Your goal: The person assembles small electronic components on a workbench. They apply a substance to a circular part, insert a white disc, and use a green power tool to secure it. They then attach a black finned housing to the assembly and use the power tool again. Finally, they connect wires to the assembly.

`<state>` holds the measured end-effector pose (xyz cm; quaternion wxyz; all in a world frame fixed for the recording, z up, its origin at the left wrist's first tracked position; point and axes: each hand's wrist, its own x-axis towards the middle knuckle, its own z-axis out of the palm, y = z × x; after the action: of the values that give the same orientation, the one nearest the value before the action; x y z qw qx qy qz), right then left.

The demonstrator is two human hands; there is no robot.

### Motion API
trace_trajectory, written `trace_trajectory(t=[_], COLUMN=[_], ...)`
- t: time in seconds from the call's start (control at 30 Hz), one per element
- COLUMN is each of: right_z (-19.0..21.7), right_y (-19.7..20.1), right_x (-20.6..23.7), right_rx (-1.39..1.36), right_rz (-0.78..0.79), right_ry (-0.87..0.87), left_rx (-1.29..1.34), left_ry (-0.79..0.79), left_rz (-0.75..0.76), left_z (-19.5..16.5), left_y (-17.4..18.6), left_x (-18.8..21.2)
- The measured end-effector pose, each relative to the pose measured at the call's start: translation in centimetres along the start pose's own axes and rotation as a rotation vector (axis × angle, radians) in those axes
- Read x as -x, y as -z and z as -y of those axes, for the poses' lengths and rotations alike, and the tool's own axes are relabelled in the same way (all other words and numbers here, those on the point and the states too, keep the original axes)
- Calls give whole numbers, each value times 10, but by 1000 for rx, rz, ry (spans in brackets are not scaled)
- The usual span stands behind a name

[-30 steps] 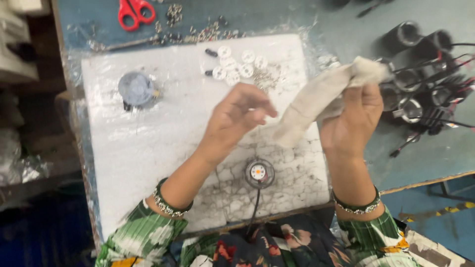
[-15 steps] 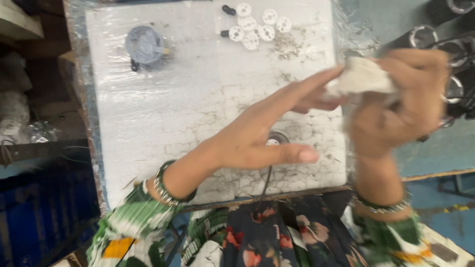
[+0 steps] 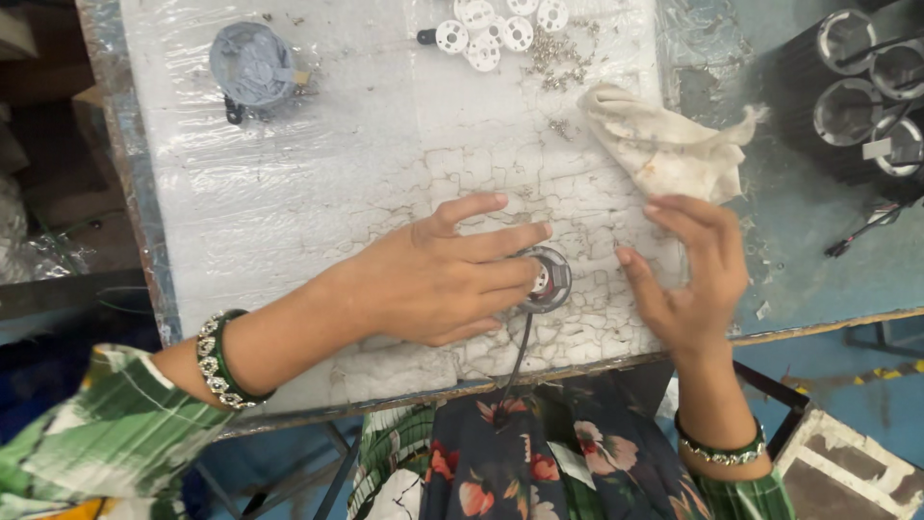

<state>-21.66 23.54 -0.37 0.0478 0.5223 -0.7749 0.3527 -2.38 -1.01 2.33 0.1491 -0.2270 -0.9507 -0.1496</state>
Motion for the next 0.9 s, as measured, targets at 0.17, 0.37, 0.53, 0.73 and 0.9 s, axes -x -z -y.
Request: trace_trajectory(t=[0.17,0.37,0.53,0.73,0.9], right_z=[-8,-15,-17,-4,4], right_y=[-4,-5,-4,-2,3], right_x=[1,-1,1,-13,-48], right_rx=[-81,-154,-138,-104,-6], right_rz=[-18,-5,-3,6,175], right_ry=[-55,-139,-152,-101,-193], left_rx=[-39,-52,-17,41,158], left_ry=[-44,36,129,173,429], left_rz=[-21,18,85,32,167], left_z=[4,-8,-21,-26,-40], left_y=[1,6,11,7,4], left_x=[-5,-11,-14,-18,-22])
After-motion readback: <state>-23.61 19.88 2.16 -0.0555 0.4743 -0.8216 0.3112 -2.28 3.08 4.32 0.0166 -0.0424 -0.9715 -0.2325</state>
